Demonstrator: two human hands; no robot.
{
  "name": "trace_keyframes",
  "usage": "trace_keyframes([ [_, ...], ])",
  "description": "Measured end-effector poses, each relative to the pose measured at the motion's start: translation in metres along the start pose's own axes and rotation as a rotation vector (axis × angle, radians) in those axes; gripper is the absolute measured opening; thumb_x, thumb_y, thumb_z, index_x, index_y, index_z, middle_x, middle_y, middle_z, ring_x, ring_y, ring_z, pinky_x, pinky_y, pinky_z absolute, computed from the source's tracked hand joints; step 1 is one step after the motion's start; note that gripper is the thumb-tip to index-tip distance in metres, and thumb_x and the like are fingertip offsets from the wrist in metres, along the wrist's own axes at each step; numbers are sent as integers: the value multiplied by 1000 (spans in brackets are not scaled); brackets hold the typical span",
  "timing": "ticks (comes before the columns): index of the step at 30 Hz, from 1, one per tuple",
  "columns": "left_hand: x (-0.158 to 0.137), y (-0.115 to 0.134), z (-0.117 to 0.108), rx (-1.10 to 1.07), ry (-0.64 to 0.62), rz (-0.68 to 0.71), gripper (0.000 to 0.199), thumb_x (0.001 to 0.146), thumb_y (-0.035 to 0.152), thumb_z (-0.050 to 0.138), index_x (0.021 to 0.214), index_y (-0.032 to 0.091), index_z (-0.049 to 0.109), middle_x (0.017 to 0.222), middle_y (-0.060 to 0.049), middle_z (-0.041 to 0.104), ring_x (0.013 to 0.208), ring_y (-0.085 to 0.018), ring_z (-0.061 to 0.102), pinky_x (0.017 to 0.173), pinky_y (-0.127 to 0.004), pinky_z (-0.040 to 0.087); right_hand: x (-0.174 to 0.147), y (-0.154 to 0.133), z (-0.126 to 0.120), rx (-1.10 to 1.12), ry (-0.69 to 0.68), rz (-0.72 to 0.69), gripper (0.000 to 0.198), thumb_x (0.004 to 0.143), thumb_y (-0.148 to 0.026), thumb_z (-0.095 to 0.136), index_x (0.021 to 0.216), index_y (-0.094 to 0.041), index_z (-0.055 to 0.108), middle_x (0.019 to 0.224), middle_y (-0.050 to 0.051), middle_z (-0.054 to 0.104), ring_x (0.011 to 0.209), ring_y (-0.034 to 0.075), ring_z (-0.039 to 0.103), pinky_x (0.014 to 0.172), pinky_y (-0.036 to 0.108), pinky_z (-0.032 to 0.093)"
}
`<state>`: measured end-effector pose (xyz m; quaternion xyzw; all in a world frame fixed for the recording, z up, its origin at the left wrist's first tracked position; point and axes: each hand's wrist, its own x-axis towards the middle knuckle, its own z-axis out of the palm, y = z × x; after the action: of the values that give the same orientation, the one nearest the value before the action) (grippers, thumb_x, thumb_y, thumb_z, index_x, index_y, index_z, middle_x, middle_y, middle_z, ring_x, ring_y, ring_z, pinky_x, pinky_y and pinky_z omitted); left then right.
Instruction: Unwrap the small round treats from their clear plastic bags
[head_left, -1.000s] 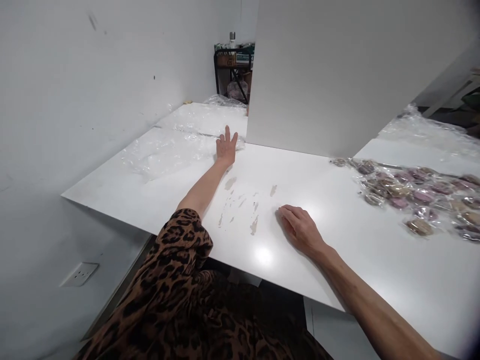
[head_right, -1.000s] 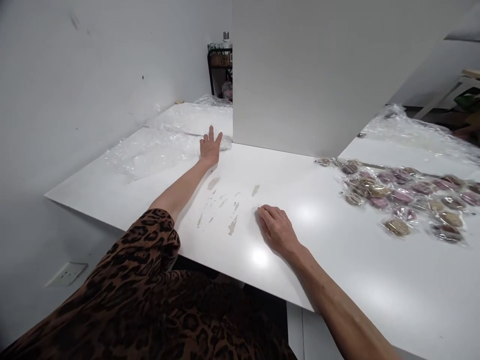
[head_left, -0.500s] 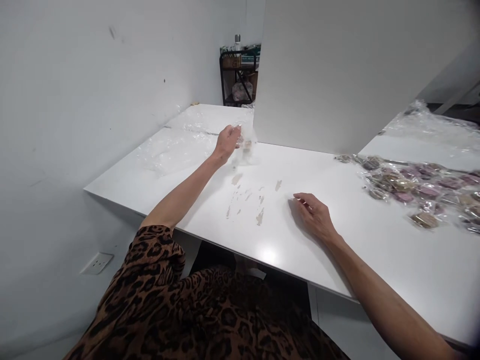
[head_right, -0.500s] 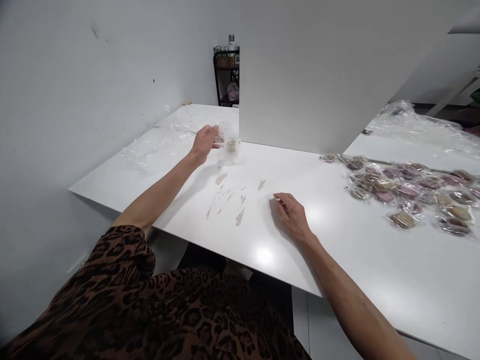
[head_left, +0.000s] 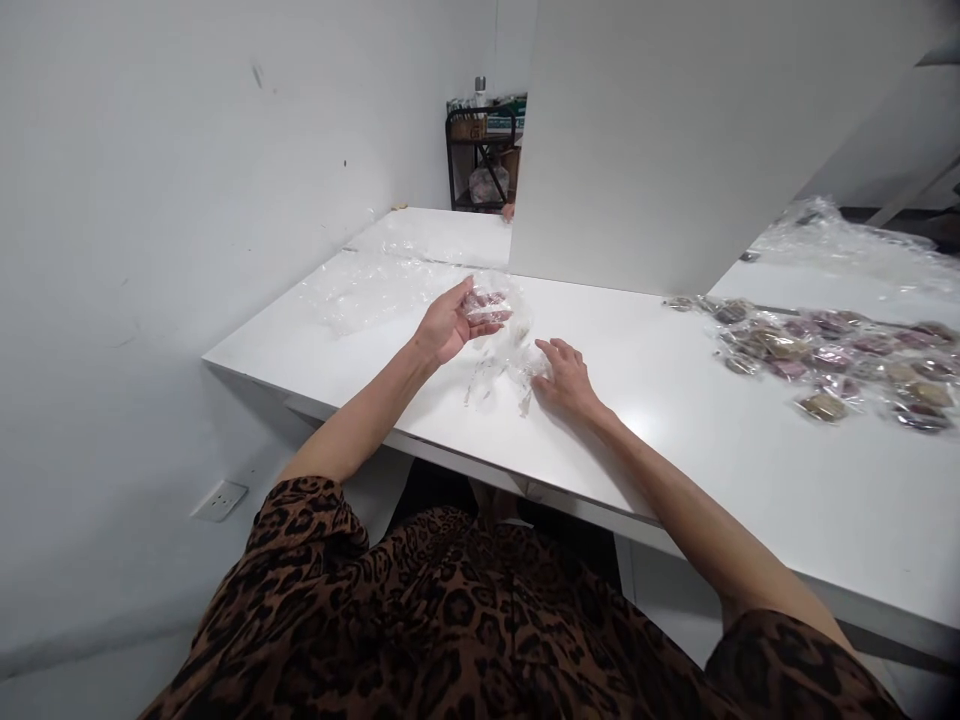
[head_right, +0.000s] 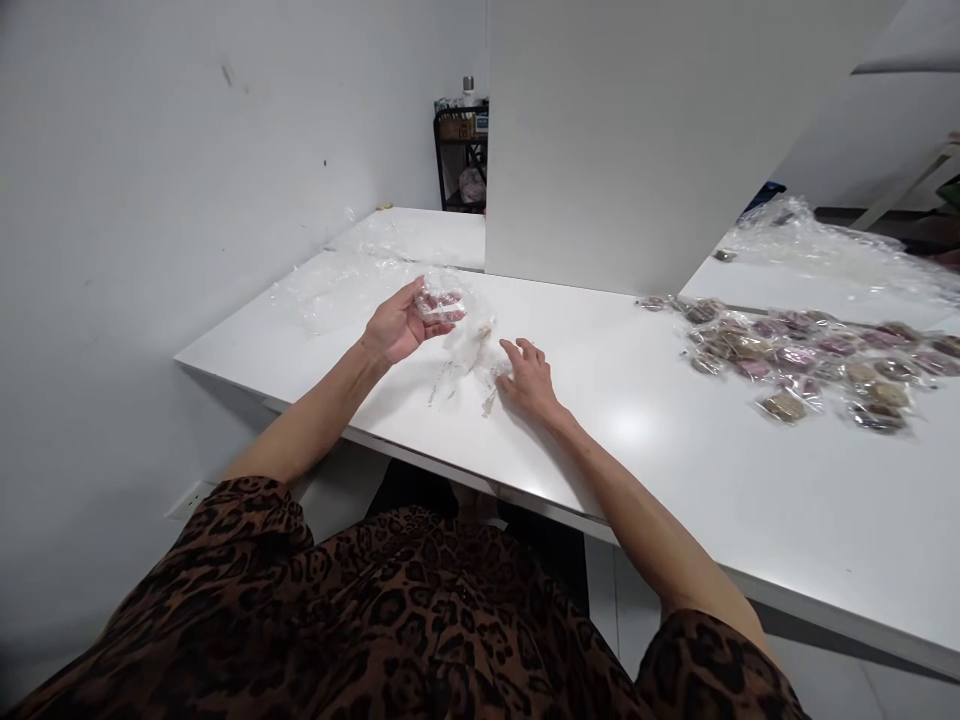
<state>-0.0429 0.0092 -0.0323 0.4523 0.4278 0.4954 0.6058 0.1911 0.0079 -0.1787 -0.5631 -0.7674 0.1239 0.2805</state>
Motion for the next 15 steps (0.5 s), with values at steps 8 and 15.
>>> trace_keyframes([
  [8, -29, -28, -93, -33, 321, -15, 28, 97, 45, 57, 88, 19, 60, 108, -10, 76, 89, -19, 77, 75, -29, 62, -14, 15, -34, 549, 159, 65, 31, 86, -47, 62, 97, -19, 71, 109, 12, 74, 102, 26, 65, 93, 45, 53],
  [15, -51, -70, -122, 752, 394, 48, 31, 85, 31, 70, 110, 16, 62, 117, -14, 69, 101, -24, 70, 85, -38, 59, -40, 34, -71, 1004, 171, 345, 27, 62, -35, 84, 80, -22, 68, 75, 1, 69, 66, 13, 62, 64, 27, 49],
])
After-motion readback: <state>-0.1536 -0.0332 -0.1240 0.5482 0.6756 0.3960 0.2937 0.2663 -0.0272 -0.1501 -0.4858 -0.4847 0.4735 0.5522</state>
